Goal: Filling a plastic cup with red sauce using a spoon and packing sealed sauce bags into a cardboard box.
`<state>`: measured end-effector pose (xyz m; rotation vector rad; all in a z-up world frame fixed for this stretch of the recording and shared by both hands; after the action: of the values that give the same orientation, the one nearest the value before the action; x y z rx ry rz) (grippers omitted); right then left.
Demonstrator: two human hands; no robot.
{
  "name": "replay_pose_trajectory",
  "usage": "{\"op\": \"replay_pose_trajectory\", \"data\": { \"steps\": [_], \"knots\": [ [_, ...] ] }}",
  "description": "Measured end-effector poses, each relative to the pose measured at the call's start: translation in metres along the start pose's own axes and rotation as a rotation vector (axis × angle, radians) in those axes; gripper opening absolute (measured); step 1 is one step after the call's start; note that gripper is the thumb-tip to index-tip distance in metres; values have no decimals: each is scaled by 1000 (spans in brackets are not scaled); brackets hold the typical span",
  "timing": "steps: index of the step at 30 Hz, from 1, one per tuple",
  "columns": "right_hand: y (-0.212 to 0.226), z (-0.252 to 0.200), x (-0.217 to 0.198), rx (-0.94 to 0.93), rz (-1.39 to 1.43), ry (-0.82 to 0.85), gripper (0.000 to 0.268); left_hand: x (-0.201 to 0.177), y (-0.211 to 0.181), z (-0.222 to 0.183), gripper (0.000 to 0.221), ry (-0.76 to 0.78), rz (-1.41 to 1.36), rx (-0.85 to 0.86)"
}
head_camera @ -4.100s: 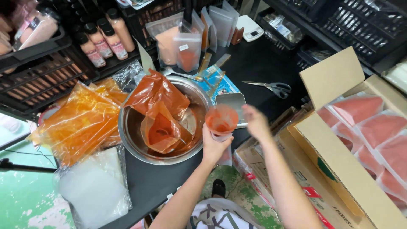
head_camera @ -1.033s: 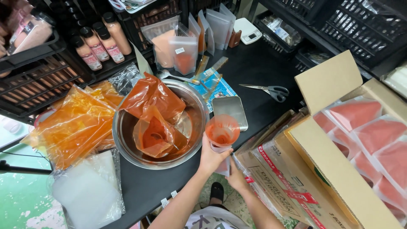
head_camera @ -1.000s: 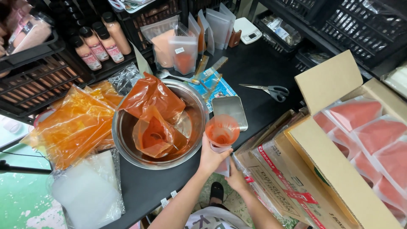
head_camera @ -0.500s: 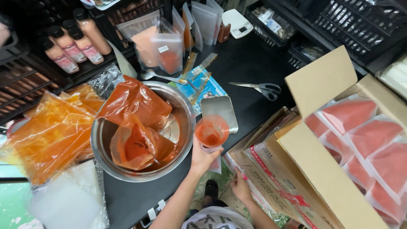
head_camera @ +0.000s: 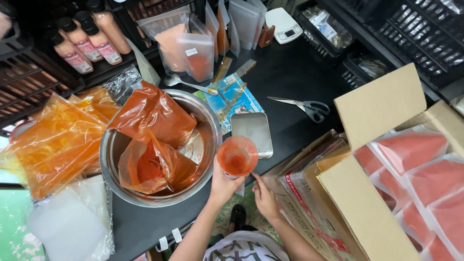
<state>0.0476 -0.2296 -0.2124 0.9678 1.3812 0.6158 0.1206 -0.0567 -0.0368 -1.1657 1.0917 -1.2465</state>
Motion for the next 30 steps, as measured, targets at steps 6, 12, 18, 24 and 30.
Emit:
{"op": "replay_pose_trajectory", "data": {
  "steps": [6,12,18,24,30],
  "knots": [
    [11,70,25,-15,-561,115,34,-12,-9,4,90,-53,99,-15],
    [-11,83,56,-72,-756,209,25,-15,1,5,95,-52,117,-33],
    [-17,98,70,-15,-788,186,34,-13,-13,6,92,-36,66,-5],
    [59,53,28,202,-430,331,23,-12,1,5,97,-54,40,4],
    [98,23,27,23,-352,502,24,-15,21,3,100,-73,52,14]
  ]
}}
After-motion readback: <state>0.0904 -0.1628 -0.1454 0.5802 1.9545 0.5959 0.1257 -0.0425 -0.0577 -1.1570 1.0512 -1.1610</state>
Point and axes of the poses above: each hand's wrist, its own z-axis towards the middle knuckle, its own x-axis out of the palm, y = z × x, the point moved 9 cm from there along z, towards the middle knuckle, and after that the axes turned 7 degrees about -y, right-handed, at the moved point
